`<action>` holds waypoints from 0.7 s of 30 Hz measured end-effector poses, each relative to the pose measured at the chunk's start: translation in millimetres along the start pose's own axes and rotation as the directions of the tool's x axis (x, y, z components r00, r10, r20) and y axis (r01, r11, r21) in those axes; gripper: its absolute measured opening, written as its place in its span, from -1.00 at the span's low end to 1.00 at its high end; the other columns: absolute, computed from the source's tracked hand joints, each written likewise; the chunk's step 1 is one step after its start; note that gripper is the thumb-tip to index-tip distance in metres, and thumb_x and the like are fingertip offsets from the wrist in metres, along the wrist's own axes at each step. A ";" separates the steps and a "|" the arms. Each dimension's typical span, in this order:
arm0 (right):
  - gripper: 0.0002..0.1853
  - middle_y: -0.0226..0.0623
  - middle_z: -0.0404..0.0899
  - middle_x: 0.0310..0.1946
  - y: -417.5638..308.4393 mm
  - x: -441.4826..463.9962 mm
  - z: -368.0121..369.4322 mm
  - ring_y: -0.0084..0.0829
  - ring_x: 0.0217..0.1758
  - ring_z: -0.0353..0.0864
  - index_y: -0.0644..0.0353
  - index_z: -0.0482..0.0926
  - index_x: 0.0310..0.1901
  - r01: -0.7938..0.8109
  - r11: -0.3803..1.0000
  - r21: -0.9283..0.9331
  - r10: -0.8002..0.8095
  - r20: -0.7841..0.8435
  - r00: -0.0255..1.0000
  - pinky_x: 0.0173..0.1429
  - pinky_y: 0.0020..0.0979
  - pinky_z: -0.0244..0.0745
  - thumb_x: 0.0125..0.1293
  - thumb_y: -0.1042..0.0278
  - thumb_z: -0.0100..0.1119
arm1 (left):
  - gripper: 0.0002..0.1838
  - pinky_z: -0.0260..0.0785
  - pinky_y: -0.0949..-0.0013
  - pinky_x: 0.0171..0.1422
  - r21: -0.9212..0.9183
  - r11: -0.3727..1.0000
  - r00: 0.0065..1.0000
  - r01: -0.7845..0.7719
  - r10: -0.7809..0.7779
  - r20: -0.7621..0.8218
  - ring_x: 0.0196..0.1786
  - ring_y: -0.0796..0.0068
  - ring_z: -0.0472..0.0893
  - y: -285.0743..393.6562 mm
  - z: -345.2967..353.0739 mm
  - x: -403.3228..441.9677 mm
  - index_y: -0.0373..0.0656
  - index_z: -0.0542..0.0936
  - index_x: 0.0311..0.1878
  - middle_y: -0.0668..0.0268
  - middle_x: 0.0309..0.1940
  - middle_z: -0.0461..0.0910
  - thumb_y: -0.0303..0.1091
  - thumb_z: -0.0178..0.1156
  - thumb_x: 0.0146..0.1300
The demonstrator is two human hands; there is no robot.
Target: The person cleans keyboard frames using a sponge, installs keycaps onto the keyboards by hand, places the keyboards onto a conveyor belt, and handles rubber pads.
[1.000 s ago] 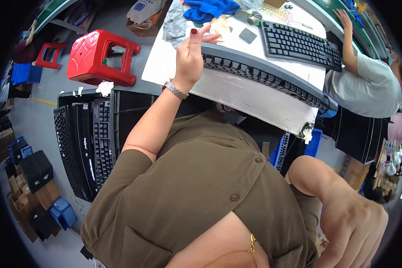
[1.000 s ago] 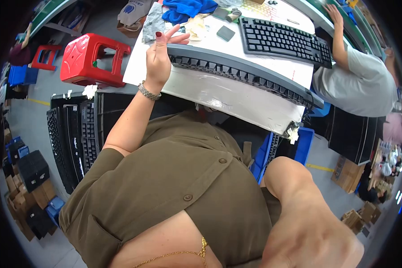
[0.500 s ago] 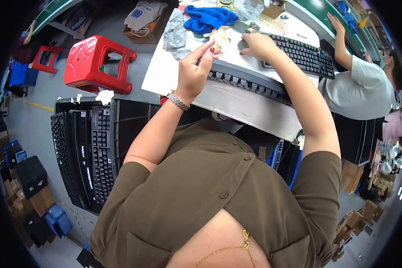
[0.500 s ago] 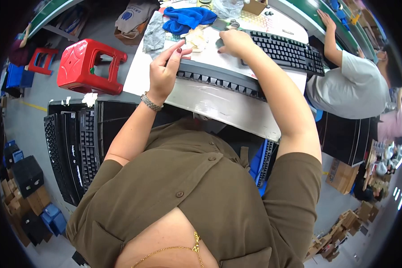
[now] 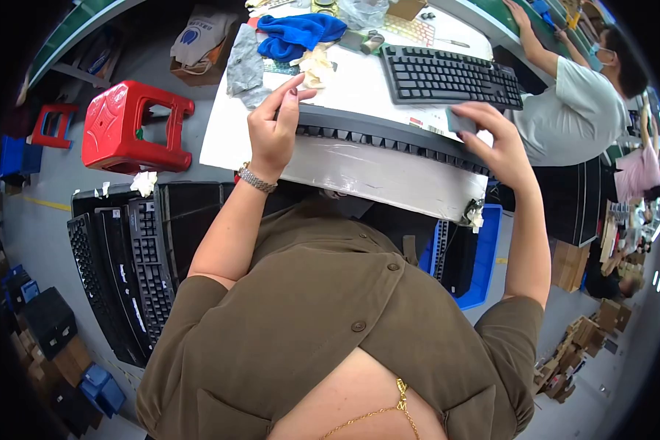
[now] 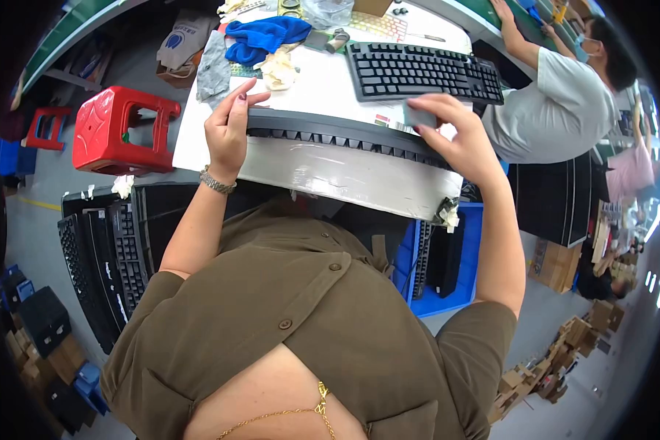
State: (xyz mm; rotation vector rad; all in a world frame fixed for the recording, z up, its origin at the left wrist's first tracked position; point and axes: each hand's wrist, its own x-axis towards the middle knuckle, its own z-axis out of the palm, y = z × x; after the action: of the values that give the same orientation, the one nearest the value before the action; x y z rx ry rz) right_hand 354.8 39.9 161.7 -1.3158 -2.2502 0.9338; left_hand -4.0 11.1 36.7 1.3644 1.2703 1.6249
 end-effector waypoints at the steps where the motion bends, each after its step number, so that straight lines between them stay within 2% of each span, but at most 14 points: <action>1: -0.57 -0.22 0.66 0.25 3.7 -11.8 0.2 -0.33 0.18 0.62 0.17 0.70 0.30 -0.005 1.000 -0.014 0.005 -0.032 0.999 0.27 -0.40 0.50 0.40 0.48 0.33 | -0.64 0.31 0.63 -0.37 0.013 1.000 1.000 0.004 -0.004 -0.001 -0.49 0.72 0.43 1.0 -0.3 -1.0 -0.29 0.70 0.27 0.20 -0.12 0.86 -0.40 0.10 0.56; 4: -0.56 -0.22 0.65 0.27 8.9 -26.0 1.7 -0.31 0.21 0.62 0.19 0.72 0.27 -0.018 0.999 -0.038 0.014 -0.100 0.995 0.33 -0.36 0.48 0.36 0.52 0.35 | -0.64 0.29 0.63 -0.38 0.043 0.999 1.000 0.010 -0.010 -0.001 -0.51 0.73 0.40 4.5 1.0 -1.1 -0.28 0.70 0.27 0.20 -0.13 0.86 -0.40 0.09 0.56; 8: -0.59 -0.23 0.64 0.29 0.7 -19.2 14.7 -0.29 0.23 0.62 0.20 0.75 0.23 0.079 0.987 -0.141 -0.096 -0.118 0.988 0.32 -0.35 0.50 0.34 0.56 0.34 | -0.64 0.26 0.63 -0.40 0.054 0.999 1.000 0.006 -0.007 0.000 -0.53 0.74 0.35 8.5 1.5 1.9 -0.27 0.71 0.26 0.20 -0.15 0.86 -0.40 0.07 0.57; 14: -0.60 -0.24 0.64 0.26 -20.8 0.2 32.3 -0.30 0.16 0.63 0.15 0.75 0.23 0.062 0.980 -0.187 -0.071 -0.044 0.996 0.25 -0.39 0.53 0.37 0.59 0.31 | -0.64 0.23 0.63 -0.43 0.016 1.000 1.000 0.024 -0.024 -0.009 -0.55 0.76 0.33 7.2 1.9 1.8 -0.27 0.71 0.26 0.22 -0.19 0.87 -0.39 0.06 0.58; 21: -0.58 -0.25 0.62 0.19 -25.1 6.9 34.2 -0.33 0.05 0.62 0.08 0.76 0.23 0.090 0.953 -0.291 -0.095 -0.004 0.995 0.13 -0.40 0.57 0.38 0.62 0.29 | -0.63 0.18 0.63 -0.47 0.089 0.996 0.999 0.028 -0.029 0.012 -0.58 0.76 0.29 6.3 0.0 3.6 -0.28 0.71 0.26 0.25 -0.24 0.86 -0.38 0.04 0.59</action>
State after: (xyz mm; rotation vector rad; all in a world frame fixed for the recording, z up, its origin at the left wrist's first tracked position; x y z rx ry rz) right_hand 315.1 25.0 154.8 -1.3142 -2.4819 0.5710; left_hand -4.3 12.5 43.8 1.4015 1.3624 1.5535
